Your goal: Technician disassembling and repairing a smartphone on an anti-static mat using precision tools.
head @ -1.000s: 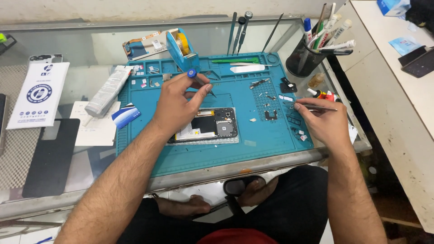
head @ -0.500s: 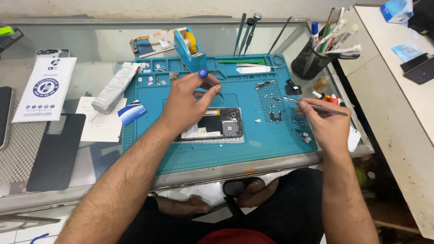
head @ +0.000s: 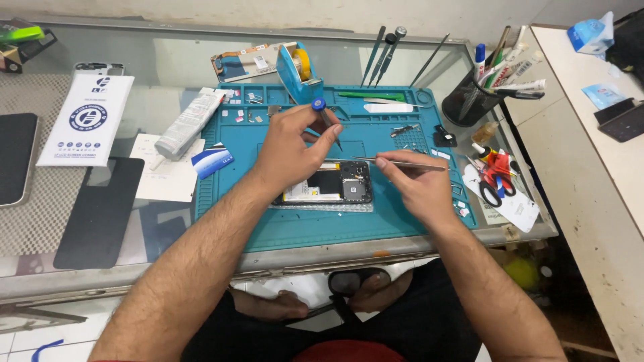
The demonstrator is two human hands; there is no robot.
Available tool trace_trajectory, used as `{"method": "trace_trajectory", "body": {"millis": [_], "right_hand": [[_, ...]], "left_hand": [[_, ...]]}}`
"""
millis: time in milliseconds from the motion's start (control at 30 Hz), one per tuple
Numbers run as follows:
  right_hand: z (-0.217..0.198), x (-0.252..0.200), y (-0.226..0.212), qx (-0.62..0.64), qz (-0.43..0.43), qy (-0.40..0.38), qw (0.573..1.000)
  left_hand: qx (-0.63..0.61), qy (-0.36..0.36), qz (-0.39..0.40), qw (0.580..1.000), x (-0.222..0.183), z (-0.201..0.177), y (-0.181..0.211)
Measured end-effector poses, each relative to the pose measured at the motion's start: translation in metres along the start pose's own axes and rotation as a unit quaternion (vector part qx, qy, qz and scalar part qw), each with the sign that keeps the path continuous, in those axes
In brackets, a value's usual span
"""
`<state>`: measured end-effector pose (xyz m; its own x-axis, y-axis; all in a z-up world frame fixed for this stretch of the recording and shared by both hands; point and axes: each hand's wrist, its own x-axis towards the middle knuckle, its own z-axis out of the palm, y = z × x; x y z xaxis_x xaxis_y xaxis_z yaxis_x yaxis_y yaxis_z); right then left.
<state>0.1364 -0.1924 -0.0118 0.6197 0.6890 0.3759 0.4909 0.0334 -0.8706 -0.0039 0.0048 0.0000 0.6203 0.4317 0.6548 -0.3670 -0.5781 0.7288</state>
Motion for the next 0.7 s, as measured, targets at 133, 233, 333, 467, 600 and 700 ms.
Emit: {"method": "trace_trajectory", "body": {"millis": [133,233,333,467,600,700], "right_hand": [[0.01,0.0,0.005,0.009,-0.003,-0.014,1.0],[0.012,-0.001,0.004,-0.002,0.013,-0.033,0.999],[0.012,-0.002,0.005,-0.007,0.023,-0.039,0.999],[0.011,-0.002,0.004,-0.009,0.027,-0.042,0.999],[0.011,-0.002,0.005,-0.01,0.034,-0.045,0.998],[0.011,-0.001,0.006,-0.006,0.033,-0.043,0.999]], "left_hand": [[0.005,0.012,0.0,1.0,0.001,-0.002,-0.001],[0.007,0.012,0.0,1.0,0.001,-0.001,-0.001],[0.005,-0.006,0.0,1.0,0.001,0.0,-0.002],[0.014,-0.025,-0.001,1.0,0.0,0.002,-0.006],[0.02,-0.025,0.001,0.999,-0.001,0.004,-0.011],[0.023,-0.031,-0.001,0.999,-0.001,0.004,-0.013]]}}
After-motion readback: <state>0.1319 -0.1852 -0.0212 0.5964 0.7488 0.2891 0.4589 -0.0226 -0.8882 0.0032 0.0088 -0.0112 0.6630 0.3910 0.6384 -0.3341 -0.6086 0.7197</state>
